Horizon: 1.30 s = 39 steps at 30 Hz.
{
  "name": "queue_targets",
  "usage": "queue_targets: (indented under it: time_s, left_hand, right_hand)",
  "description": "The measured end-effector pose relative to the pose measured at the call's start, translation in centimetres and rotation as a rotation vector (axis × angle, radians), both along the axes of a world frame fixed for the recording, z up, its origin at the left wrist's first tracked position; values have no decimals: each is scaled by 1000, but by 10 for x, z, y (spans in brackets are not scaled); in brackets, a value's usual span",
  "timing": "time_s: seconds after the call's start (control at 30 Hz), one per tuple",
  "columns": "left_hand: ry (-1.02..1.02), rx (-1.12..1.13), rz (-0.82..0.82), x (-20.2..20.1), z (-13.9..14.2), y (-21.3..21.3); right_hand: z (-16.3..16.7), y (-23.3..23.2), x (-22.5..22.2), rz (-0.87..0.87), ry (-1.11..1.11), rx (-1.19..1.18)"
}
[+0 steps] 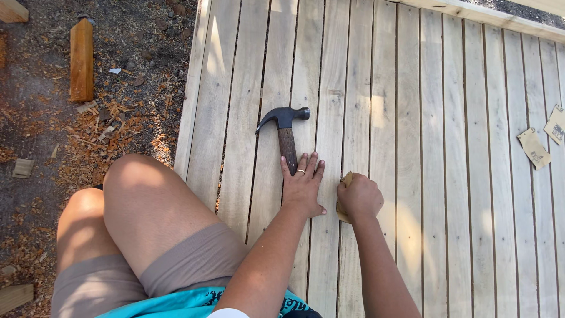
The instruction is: The person sands the slatted seat and edges of an unfinished wooden bench, rubbing a sanding block by hand across the boards and along the frame rails. They briefly pick up and reposition a hammer lying on the bench, then continue sanding different sections of the seat.
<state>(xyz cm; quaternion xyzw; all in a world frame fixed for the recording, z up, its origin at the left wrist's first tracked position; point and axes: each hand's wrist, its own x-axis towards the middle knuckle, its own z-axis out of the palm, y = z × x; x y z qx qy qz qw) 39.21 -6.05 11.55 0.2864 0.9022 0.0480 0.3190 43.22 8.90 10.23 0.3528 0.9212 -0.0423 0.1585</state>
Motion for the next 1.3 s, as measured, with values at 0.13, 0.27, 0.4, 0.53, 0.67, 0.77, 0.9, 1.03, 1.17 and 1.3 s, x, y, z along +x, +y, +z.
queue_targets:
  time_s: [0.13,0.27,0.4,0.53,0.67,0.77,0.9,1.03,1.17,1.3]
  left_hand:
    - [9,8,3,0,-1,0]
    - [9,26,8,0,0,0]
    - [6,20,6,-1,-1,1]
    - [11,20,11,0,-2,1]
    - [4,8,0,0,0,1]
    - [-3,-10,-8,-1,3,2]
    - [2,17,9,-1,3,1]
    - [10,20,2,0,1,1]
    - [12,4,-4,-2,0,2]
    - [3,5,-7,-3,1,1]
  right_hand:
    - [-9,4,-2,53,94,-14]
    - [-15,13,9,131,36,-44]
    - [-20,19,10,266,25,-67]
    - [-19,17,-5,238,43,-74]
    - [-4,13,-9,198,-32,-113]
    - [5,11,-4,155,-80,-136]
    - [5,11,-9,199,-23,-99]
    - [0,18,-23,163,-11,-71]
    - [2,24,-26,203,-120,-104]
    - [4,22,-23,167,-233,-137]
